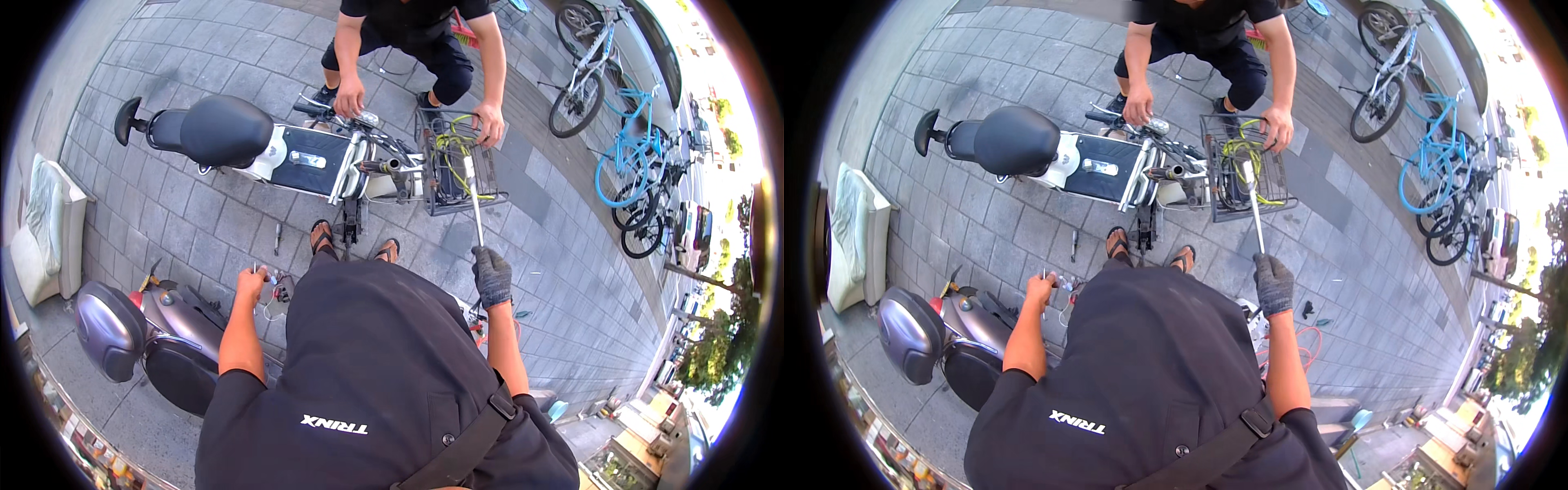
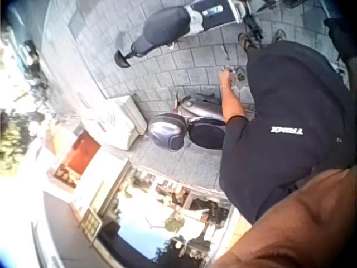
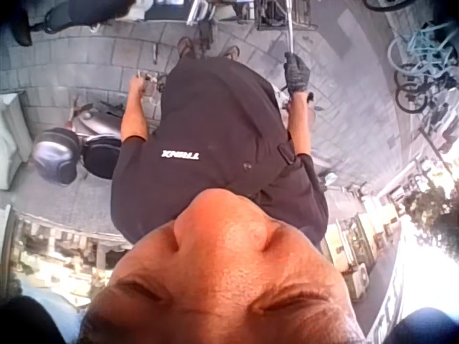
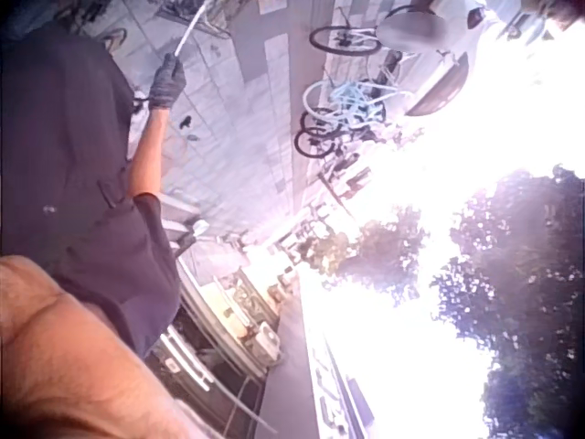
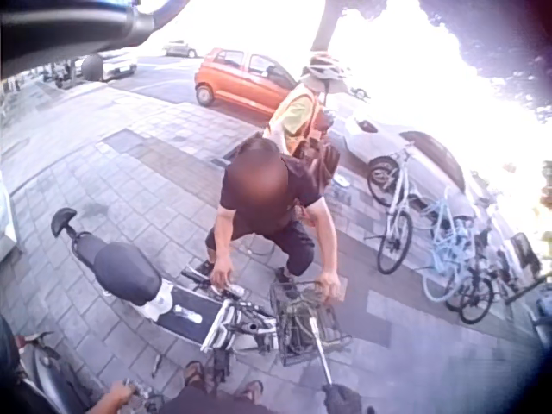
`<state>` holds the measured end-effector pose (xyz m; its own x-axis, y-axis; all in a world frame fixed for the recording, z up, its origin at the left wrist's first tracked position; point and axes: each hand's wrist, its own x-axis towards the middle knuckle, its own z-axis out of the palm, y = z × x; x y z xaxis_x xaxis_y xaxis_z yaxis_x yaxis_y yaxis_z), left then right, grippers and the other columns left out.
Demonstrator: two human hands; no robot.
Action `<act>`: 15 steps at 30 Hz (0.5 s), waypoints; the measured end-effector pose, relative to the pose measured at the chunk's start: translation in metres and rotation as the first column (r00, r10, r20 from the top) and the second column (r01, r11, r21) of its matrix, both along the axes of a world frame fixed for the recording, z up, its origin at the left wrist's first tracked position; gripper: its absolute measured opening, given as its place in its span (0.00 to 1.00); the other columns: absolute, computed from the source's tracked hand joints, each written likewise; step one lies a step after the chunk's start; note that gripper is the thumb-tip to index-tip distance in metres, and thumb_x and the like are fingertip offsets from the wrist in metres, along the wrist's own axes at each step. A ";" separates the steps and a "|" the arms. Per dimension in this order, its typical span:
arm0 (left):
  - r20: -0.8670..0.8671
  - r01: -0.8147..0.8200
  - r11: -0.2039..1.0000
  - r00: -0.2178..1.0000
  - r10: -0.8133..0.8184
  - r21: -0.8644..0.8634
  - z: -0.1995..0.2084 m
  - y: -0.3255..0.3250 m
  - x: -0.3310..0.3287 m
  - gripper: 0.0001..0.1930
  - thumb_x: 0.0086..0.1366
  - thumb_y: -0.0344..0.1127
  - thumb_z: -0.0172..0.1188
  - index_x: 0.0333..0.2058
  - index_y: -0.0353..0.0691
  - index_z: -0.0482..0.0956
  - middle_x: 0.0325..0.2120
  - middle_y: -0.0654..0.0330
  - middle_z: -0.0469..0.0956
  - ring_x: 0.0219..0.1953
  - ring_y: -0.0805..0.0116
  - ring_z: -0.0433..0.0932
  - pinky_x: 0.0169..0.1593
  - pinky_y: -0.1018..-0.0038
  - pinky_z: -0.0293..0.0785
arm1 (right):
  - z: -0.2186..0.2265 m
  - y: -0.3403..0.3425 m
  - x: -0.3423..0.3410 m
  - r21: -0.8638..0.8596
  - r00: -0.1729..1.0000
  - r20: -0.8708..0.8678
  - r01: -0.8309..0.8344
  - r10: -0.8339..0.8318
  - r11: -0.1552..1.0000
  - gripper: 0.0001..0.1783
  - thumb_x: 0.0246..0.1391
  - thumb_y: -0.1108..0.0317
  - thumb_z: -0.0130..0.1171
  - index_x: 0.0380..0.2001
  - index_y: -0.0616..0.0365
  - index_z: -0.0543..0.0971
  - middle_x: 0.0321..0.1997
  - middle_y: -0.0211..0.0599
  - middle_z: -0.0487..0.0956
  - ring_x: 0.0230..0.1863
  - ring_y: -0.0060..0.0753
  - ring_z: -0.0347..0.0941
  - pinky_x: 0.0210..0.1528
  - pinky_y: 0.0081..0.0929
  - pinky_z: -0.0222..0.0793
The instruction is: The person repairs a scooter's handlebar assembly on a sidewalk. They use a wrench to tighten bolts on the handlebar stem and adjust the handlebar position. Another person assists by holding the scooter steady.
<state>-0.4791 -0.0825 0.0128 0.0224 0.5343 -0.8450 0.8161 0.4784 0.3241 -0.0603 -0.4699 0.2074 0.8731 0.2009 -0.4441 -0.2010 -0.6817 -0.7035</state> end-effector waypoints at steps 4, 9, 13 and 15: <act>0.013 -0.026 0.999 1.000 0.025 0.042 0.022 0.015 0.024 0.15 0.67 0.48 0.62 0.36 0.41 0.80 0.21 0.64 0.75 0.15 0.74 0.62 0.16 0.72 0.55 | 0.004 -0.005 0.012 0.366 0.888 -0.235 0.457 -0.394 0.811 0.17 0.67 0.54 0.56 0.44 0.57 0.80 0.15 0.25 0.67 0.10 0.20 0.57 0.11 0.24 0.52; 0.041 0.016 0.998 0.999 -0.019 0.067 0.041 0.016 0.042 0.15 0.67 0.49 0.62 0.35 0.41 0.80 0.20 0.65 0.72 0.14 0.75 0.60 0.15 0.73 0.55 | -0.026 -0.047 0.023 0.280 0.739 -0.360 0.667 -0.569 0.690 0.16 0.64 0.53 0.57 0.43 0.54 0.79 0.15 0.25 0.64 0.09 0.22 0.55 0.10 0.27 0.49; 0.069 0.057 0.997 0.996 -0.061 0.057 0.041 0.004 0.051 0.15 0.67 0.48 0.62 0.37 0.40 0.80 0.21 0.63 0.75 0.13 0.75 0.60 0.15 0.73 0.55 | -0.134 -0.131 -0.002 0.006 0.747 -0.378 0.593 -0.547 0.805 0.13 0.62 0.56 0.58 0.37 0.54 0.80 0.18 0.31 0.70 0.12 0.30 0.63 0.14 0.35 0.58; 0.076 0.049 0.997 0.996 -0.054 0.066 0.035 -0.011 0.045 0.16 0.67 0.47 0.62 0.39 0.39 0.79 0.23 0.61 0.78 0.13 0.75 0.60 0.15 0.73 0.55 | -0.176 -0.162 -0.018 -0.168 0.718 -0.498 0.471 -0.487 0.866 0.14 0.61 0.57 0.56 0.33 0.55 0.81 0.21 0.37 0.76 0.19 0.36 0.72 0.21 0.38 0.67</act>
